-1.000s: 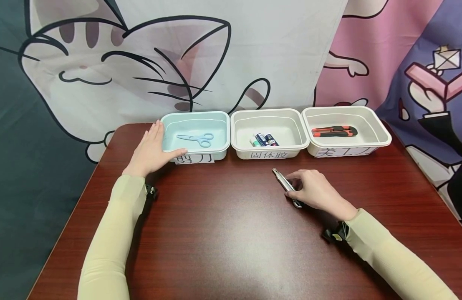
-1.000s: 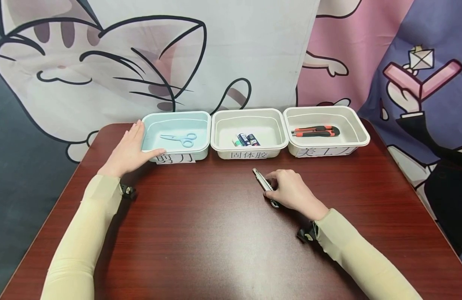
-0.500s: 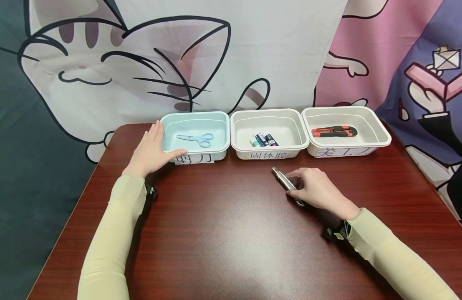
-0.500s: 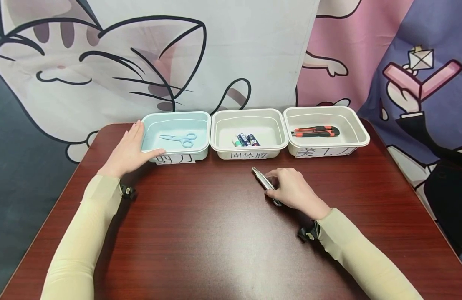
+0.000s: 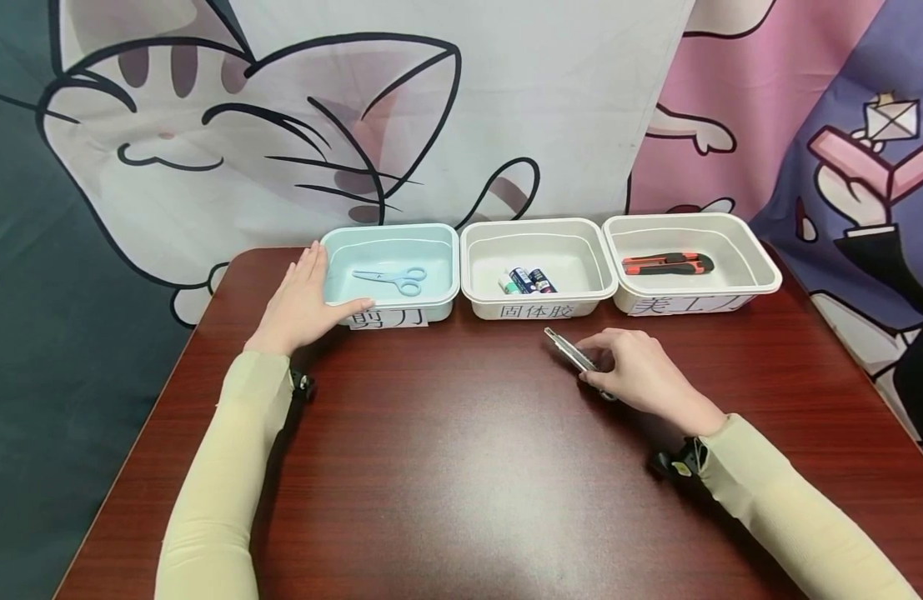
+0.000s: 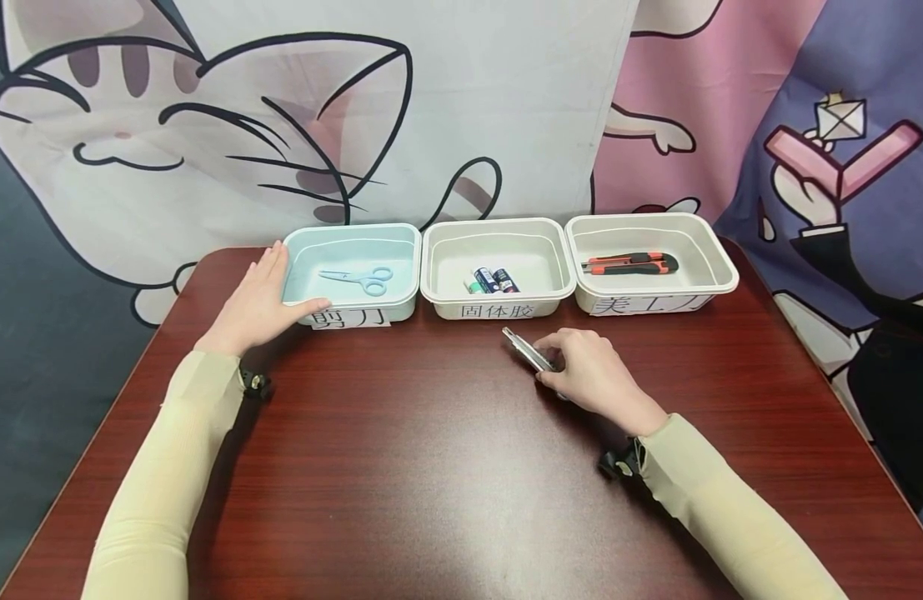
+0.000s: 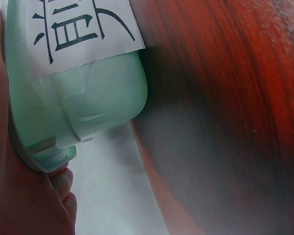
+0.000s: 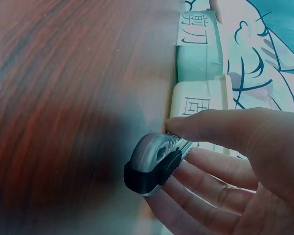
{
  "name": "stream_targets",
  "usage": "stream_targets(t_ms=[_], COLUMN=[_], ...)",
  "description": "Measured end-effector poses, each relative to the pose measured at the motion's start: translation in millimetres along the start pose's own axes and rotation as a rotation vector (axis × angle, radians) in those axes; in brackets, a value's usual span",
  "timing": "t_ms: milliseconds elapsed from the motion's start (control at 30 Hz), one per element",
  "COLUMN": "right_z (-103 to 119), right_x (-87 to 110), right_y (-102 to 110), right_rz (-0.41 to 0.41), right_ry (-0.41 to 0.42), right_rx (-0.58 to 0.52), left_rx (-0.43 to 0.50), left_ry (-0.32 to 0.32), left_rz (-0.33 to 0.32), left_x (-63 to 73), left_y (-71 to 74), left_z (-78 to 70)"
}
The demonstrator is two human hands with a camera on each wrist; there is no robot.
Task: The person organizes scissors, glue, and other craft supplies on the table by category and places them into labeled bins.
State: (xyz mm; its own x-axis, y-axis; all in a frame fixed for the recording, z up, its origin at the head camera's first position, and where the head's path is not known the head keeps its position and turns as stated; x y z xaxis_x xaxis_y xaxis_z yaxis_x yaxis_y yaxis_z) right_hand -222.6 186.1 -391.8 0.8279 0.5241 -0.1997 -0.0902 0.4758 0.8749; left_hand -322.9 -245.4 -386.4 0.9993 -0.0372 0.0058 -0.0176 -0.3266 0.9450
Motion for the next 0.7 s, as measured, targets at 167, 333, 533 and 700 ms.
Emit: stream_targets(t_ms=[167,333,533,700], right_z=[0.2,-3.6,-5.7,-6.7], right_x=[0.3,0.7,-0.3,-0.5], right_y=[6.3,13.5,25.3,34.0], right_rz=[-0.025,-0.051,-0.087,-0.125], right_ry=[0.014,0.006,0.018,0.036], right_rx=[0.008,0.005,0.001,0.009], left_rx=[0.001,0.001,-0.003,-0.009], left_ry=[0.003,0.001,-0.005,-0.011], left_rz=[0.001,0.002,-0.002,-0.012], left_x=[0.1,0.1,-0.4,-0.7], left_y=[-0.4,-1.1,-0.6,-0.3], left_z=[0.9,0.9,0.3,-0.1])
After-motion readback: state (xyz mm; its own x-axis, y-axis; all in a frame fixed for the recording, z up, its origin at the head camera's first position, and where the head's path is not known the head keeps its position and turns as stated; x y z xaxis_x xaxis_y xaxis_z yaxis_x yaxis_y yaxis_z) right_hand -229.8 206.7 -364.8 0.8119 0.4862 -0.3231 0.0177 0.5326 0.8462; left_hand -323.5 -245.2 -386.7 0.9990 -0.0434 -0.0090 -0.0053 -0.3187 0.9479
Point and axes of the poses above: each hand's wrist, its own x-axis away from the middle knuckle, its own y-axis out of the back of the hand, z = x × y, the point moved 9 cm from there along -x, towards the middle knuckle, and after that the axes turned 11 degrees about y, right-handed, at the moved point
